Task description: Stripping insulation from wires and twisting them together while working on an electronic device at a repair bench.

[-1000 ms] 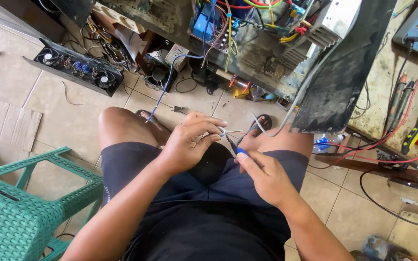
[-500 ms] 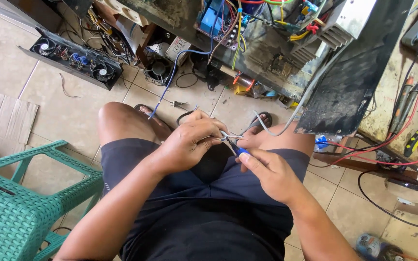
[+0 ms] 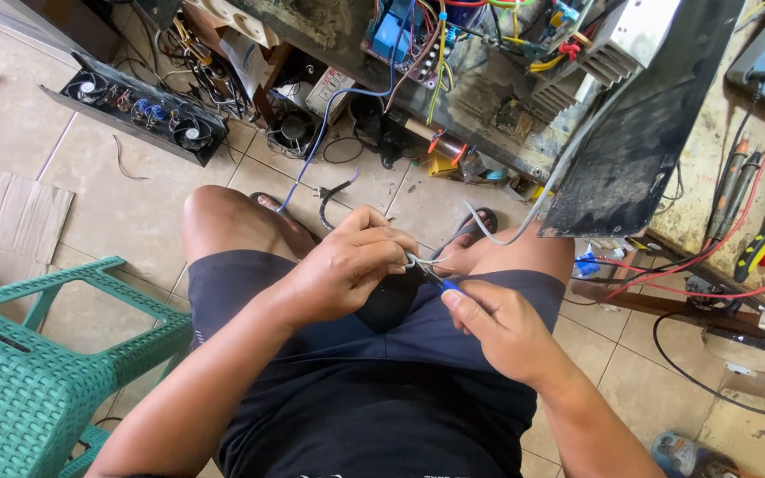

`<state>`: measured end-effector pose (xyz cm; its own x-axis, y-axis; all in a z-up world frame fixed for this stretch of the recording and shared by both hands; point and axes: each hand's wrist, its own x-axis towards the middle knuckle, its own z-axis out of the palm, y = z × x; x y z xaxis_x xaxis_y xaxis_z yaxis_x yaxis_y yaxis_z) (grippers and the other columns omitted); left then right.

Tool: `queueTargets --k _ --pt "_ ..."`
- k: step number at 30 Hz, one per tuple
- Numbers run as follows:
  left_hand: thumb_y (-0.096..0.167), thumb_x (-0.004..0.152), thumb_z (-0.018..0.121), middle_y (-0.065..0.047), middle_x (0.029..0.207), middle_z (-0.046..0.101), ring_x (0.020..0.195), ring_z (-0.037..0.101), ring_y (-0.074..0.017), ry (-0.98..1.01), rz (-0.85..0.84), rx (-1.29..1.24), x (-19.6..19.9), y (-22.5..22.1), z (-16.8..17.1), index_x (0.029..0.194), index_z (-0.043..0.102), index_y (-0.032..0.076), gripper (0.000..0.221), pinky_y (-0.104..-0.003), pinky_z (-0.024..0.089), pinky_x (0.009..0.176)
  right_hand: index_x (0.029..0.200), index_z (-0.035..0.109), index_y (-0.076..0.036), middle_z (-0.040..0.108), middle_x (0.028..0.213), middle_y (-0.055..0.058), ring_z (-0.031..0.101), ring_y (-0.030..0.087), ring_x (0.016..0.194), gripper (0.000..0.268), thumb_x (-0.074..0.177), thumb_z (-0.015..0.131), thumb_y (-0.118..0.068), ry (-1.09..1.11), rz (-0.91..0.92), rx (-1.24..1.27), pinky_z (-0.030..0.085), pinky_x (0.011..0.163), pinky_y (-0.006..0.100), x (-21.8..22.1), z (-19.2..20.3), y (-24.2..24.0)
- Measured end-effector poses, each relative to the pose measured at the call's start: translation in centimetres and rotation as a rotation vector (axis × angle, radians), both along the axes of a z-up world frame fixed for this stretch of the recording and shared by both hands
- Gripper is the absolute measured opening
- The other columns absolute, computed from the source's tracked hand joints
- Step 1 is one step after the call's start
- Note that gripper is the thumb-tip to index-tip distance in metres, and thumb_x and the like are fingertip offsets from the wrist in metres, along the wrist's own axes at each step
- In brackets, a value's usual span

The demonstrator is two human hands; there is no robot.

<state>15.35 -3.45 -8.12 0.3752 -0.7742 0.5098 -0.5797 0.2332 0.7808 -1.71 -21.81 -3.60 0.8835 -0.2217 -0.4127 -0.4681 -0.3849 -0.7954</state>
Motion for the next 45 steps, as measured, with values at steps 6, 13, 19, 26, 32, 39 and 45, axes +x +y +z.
queueTargets --k 6,13,19,26,32,39,45 --pt "0.002 0.100 0.060 -0.006 0.108 0.071 0.091 0.054 -0.0315 0.023 -0.053 0.006 -0.4 0.7 0.0 0.094 0.062 0.007 0.008 -0.038 0.050 0.086 0.063 0.059 -0.012 0.060 0.055 0.002 0.058 0.015 0.055 0.044 0.102 0.056 -0.032 -0.051 0.038 -0.063 0.050 0.060 0.031 -0.8 0.9 0.4" --pt "0.001 0.105 0.050 -0.005 0.122 0.070 0.100 0.049 -0.0270 0.122 -0.162 0.061 -0.9 1.3 0.7 0.097 0.059 0.007 0.013 -0.038 0.045 0.091 0.062 0.058 -0.012 0.058 0.056 -0.003 0.053 0.010 0.054 0.044 0.101 0.058 -0.033 -0.059 0.084 -0.072 0.044 0.058 0.029 -1.4 2.3 0.4" --pt "-0.003 0.101 0.053 -0.011 0.122 0.072 0.102 0.055 -0.0202 0.370 -0.159 0.079 -2.0 1.2 2.0 0.094 0.054 0.009 0.013 -0.034 0.044 0.094 0.065 0.066 -0.013 0.084 0.078 0.002 0.082 0.008 0.085 0.043 0.099 0.052 -0.036 0.049 0.099 0.040 0.051 0.075 0.024 -1.2 2.9 0.0" --pt "-0.003 0.102 0.054 -0.011 0.124 0.072 0.104 0.054 -0.0201 0.387 -0.045 0.064 -2.4 1.4 1.6 0.097 0.054 0.008 0.012 -0.029 0.048 0.086 0.068 0.076 -0.016 0.083 0.076 -0.008 0.072 0.007 0.070 0.044 0.096 0.054 -0.043 0.234 0.099 -0.109 0.050 0.073 0.024 -0.6 3.6 1.0" --pt "-0.003 0.103 0.049 -0.013 0.130 0.070 0.096 0.047 -0.0247 0.161 -0.022 0.059 -2.3 1.2 1.0 0.096 0.051 0.007 0.013 -0.037 0.044 0.092 0.075 0.079 -0.015 0.074 0.067 -0.006 0.064 0.008 0.065 0.039 0.096 0.058 -0.040 0.208 0.017 -0.101 0.048 0.069 0.026 -0.5 3.4 1.4" --pt "-0.008 0.101 0.046 -0.011 0.133 0.068 0.096 0.046 -0.0302 0.049 -0.029 0.059 -2.3 1.3 0.4 0.096 0.052 0.005 0.015 -0.040 0.047 0.090 0.078 0.076 -0.014 0.073 0.068 -0.005 0.065 0.008 0.066 0.040 0.097 0.055 -0.041 0.189 0.020 -0.105 0.049 0.069 0.026 -0.6 3.0 1.4" --pt "-0.002 0.106 0.044 -0.010 0.134 0.068 0.094 0.047 -0.0316 -0.008 -0.030 0.041 -2.2 1.4 0.6 0.094 0.052 0.004 0.016 -0.040 0.046 0.091 0.074 0.072 -0.013 0.073 0.069 -0.004 0.064 0.008 0.067 0.039 0.098 0.054 -0.039 0.150 0.024 -0.093 0.049 0.069 0.026 -0.9 2.6 1.5"
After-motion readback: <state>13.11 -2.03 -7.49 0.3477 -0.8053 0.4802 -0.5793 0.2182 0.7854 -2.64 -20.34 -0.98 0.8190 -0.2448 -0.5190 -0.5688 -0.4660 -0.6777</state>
